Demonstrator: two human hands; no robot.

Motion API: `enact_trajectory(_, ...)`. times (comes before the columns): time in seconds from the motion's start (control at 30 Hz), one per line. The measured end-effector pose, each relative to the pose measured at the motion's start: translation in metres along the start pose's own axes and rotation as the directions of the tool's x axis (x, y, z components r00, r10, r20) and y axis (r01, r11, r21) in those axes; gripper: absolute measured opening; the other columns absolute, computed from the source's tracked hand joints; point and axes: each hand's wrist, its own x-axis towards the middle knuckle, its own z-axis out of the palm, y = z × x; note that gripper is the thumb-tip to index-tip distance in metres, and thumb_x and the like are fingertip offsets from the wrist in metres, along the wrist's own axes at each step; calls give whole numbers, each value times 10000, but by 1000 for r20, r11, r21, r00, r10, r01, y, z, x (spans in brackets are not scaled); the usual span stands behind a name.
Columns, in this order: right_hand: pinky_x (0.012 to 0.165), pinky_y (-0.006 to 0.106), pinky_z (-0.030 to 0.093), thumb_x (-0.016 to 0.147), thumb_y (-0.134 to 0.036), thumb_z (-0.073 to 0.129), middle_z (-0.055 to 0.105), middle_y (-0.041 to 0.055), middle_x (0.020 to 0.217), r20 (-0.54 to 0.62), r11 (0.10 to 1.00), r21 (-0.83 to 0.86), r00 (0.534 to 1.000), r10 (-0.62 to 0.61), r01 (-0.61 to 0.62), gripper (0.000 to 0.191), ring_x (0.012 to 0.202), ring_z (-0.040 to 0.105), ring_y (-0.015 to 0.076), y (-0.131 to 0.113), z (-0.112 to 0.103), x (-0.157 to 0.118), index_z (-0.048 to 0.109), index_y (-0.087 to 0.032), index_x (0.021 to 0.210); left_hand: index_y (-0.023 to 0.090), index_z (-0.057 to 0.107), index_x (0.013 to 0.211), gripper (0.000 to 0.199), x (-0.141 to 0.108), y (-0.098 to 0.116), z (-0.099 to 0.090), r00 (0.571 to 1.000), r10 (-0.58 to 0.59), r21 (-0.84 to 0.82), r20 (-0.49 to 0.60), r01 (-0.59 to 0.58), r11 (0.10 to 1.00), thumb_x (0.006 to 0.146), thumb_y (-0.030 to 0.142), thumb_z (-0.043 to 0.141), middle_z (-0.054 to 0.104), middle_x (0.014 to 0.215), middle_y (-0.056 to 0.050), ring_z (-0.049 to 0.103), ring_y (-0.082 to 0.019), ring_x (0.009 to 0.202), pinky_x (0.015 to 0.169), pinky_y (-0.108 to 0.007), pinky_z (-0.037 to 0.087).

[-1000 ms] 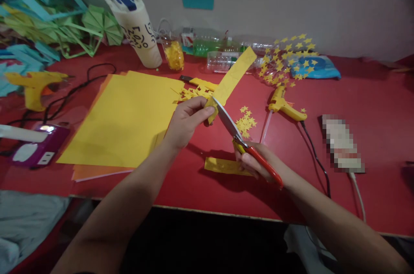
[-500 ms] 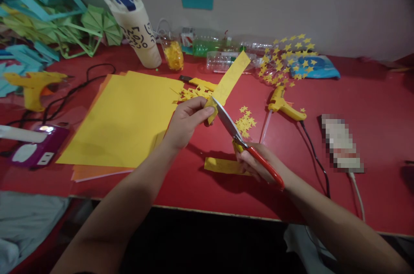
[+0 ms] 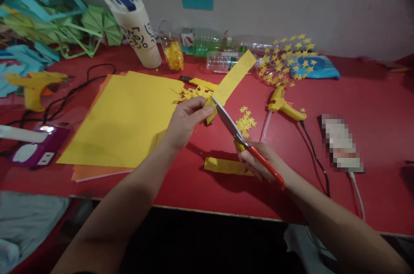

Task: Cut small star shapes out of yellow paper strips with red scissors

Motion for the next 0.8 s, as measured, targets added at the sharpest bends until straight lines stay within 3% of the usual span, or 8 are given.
enact_trajectory(0.3,312,220,311,781,-766,490,384,-82,434,-6,1000,-14,1000,-11,11,569,293,357,51,14,-5,2,397,-227,625,176,575,597,144,2,2,-6,998,2,29,-58,0,1000,712,230,642,544,552,32,519,-65,516,535,-220,466)
enact_trajectory(0.47,322,228,359,754,-755,527,408,-81,424,-17,1000,9,1000,8,-8,558,280,364,51,8,-5,2,399,-229,618,180,553,640,138,5,7,-7,989,-30,-9,-143,29,1000,691,260,653,518,560,36,500,-66,498,493,-212,451)
enact_trajectory(0.57,343,233,396,756,-748,522,381,-99,387,-32,998,52,999,43,-42,542,273,374,62,5,-4,2,425,-228,637,195,559,781,144,9,5,-7,963,-81,-110,-258,54,992,761,334,592,556,661,25,531,-73,529,487,-213,455)
enact_trajectory(0.67,341,231,396,768,-738,522,345,-111,370,-59,994,102,997,52,-45,531,274,391,75,4,-3,2,444,-228,641,195,524,801,71,12,-2,-7,923,-202,-145,-327,162,976,762,242,561,577,683,23,551,-73,534,502,-213,458)
enact_trajectory(0.73,397,259,461,768,-755,511,342,-118,362,-80,990,141,997,21,-9,548,258,365,67,4,-2,2,445,-228,635,189,501,742,104,10,-4,-5,927,-289,-51,-239,285,957,702,134,579,565,636,36,528,-64,502,494,-205,434)
enact_trajectory(0.8,456,289,507,764,-780,495,359,-115,355,-95,988,152,995,-11,25,570,253,350,64,3,-1,3,455,-226,638,181,523,711,124,4,-3,-1,940,-340,118,-37,342,932,680,117,626,559,623,42,512,-57,506,505,-202,427)
